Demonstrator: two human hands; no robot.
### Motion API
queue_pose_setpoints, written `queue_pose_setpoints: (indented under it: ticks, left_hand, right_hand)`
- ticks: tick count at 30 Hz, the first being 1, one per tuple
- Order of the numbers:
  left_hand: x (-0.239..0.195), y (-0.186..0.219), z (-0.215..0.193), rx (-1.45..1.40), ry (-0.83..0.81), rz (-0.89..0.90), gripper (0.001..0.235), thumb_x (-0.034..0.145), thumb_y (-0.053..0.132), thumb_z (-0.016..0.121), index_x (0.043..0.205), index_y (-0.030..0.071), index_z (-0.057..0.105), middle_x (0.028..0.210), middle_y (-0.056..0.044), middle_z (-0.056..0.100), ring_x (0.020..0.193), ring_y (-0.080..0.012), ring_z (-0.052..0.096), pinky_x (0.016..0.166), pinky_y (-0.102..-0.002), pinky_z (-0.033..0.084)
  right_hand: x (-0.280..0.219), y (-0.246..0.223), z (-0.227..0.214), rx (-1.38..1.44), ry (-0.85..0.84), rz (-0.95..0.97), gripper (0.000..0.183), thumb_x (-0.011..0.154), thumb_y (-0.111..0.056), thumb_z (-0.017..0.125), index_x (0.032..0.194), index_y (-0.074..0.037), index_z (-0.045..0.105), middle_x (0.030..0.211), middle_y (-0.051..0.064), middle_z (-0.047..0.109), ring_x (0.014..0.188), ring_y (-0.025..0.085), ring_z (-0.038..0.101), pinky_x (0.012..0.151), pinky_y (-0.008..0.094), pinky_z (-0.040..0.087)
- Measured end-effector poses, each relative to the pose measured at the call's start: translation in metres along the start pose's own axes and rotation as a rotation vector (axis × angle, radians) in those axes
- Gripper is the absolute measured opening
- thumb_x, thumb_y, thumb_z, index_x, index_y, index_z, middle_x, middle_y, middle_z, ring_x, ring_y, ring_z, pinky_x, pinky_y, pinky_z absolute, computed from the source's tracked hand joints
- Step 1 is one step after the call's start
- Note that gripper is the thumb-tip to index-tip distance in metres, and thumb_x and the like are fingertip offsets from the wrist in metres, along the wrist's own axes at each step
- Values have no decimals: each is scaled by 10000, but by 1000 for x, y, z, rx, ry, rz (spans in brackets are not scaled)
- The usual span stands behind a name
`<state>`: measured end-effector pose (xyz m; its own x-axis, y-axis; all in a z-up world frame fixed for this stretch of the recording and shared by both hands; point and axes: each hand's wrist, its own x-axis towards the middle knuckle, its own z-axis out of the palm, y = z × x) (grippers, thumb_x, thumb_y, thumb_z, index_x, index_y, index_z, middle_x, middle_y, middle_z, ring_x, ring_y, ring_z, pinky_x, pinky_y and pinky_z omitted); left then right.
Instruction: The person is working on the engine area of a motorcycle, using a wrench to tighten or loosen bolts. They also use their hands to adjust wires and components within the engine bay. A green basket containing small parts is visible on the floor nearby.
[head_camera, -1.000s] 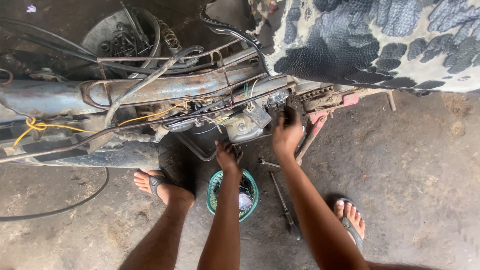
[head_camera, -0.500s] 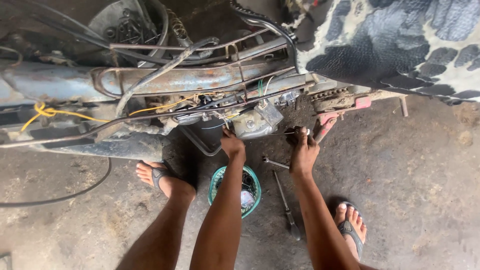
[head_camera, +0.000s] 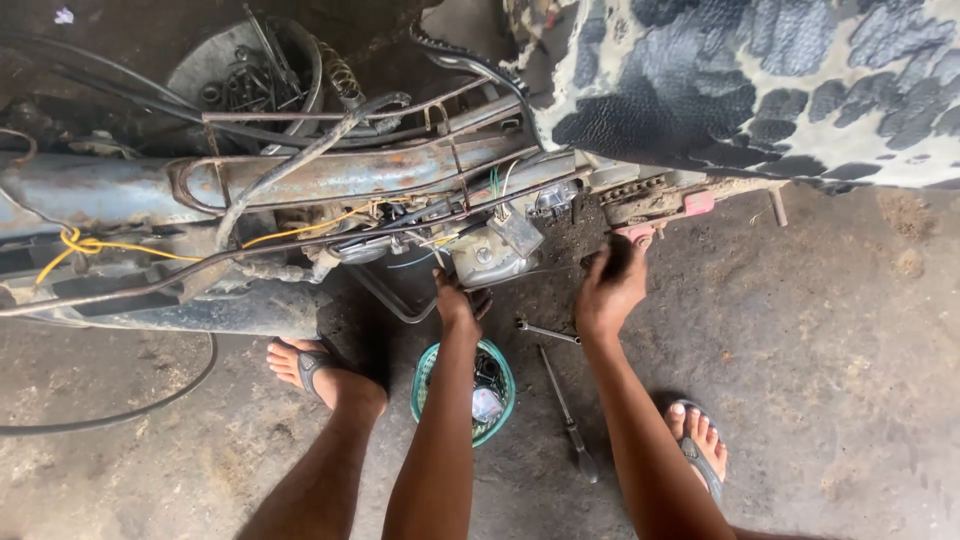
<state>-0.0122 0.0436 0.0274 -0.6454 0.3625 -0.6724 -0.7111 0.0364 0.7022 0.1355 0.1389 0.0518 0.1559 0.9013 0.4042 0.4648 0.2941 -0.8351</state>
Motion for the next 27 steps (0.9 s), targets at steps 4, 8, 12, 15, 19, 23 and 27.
queue_pose_setpoints:
  ticks: [4, 8, 12, 15, 19, 23, 27]
  left_hand:
    - [9, -3, -10, -143, 4, 45, 656, 880, 595, 234, 1212, 73, 451, 1072, -156, 526, 413, -183, 351, 858, -506, 465]
    - [-1, -8, -15, -244, 43, 80, 602, 912, 549, 252, 1200, 80, 494, 1088, -171, 472, 678, -230, 443, 928, -502, 390]
    - [-15, -7, -19, -263, 6, 56, 570, 940, 496, 238, 1177, 61, 520, 961, -153, 497, 686, -235, 511, 914, -484, 391]
    - [-14, -15, -23, -295, 24, 30, 549, 938, 484, 247, 1137, 58, 531, 884, -128, 497, 626, -218, 487, 738, -423, 450]
    - [7, -30, -29, -276, 31, 27, 565, 920, 537, 286, 1166, 77, 506, 1086, -175, 478, 883, -284, 537, 903, -472, 427]
    - [-19, -10, -14, -275, 74, 52, 580, 911, 540, 287, 1148, 57, 505, 1031, -170, 484, 834, -281, 534, 859, -456, 436]
    - [-24, -11, -12, -237, 38, 69, 582, 912, 541, 271, 1146, 63, 505, 897, -143, 508, 768, -253, 545, 777, -435, 453]
  right_hand:
    - [2, -20, 32, -32, -150, -30, 83, 849, -143, 580, 877, -73, 616, 719, 151, 608, 708, 343, 598, 638, 411, 469]
    - [5, 19, 91, 423, -330, 650, 302, 890, -294, 492, 843, -19, 608, 596, 145, 617, 403, 244, 566, 386, 363, 458]
    - [11, -12, 88, 678, -191, 896, 275, 849, -244, 533, 929, 12, 598, 672, 158, 638, 500, 207, 606, 388, 344, 479]
    - [1, 17, 112, 698, -164, 1113, 318, 803, -272, 576, 932, 18, 600, 728, 152, 650, 591, 233, 660, 409, 382, 499]
    - [9, -16, 81, 673, -230, 1009, 420, 850, -249, 571, 1126, 58, 496, 825, 198, 620, 658, 267, 662, 362, 362, 506]
    - [0, -12, 81, 570, -150, 531, 216, 871, -190, 573, 838, 22, 591, 701, 153, 587, 652, 204, 590, 572, 313, 492]
    - [-2, 1, 87, 509, -143, 526, 225, 858, -235, 588, 813, -14, 584, 710, 169, 622, 668, 207, 613, 598, 332, 495]
